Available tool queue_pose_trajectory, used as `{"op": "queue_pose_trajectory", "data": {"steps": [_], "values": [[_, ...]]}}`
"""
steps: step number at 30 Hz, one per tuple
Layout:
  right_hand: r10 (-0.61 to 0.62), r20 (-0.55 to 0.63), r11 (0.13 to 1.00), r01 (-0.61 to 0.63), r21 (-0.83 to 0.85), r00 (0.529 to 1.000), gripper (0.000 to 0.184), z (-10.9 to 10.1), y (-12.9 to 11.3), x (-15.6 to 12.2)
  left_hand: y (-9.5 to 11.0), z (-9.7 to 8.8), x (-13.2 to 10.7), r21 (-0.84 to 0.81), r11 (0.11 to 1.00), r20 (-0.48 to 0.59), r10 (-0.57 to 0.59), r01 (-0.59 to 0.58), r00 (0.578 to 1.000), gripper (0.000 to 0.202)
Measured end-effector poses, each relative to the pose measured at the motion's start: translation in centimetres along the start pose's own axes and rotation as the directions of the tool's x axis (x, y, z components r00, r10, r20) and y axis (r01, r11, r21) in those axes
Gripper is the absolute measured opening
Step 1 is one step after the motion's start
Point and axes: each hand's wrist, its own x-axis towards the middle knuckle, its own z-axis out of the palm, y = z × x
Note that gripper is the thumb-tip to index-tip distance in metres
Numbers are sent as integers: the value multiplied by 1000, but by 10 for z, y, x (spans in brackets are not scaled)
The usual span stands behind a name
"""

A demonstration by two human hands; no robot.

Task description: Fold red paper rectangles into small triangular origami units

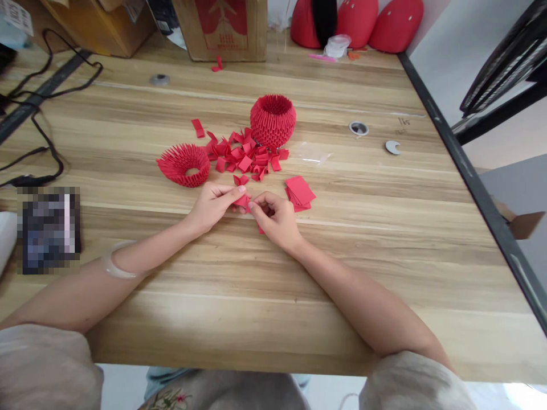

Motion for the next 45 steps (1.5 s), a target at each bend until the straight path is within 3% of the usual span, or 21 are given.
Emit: {"op": "queue_pose_trajectory", "data": {"steps": [9,18,32,45], "values": [[-7,-6,1000,7,4,1000,30,1,3,0,4,0,0,43,999,76,1,-4,997,31],[-28,-17,1000,28,5,999,43,-1,-4,0,-1,-1,0,46,997,-3,66,-66,998,27],[-73,47,988,79,-133,996,39,-1,-1,0,2,0,0,92,994,15,58,-59,998,30],[-14,57,999,15,-31,998,33,0,-1,-1,1,-1,0,128,987,10,93,-94,996,28]]}}
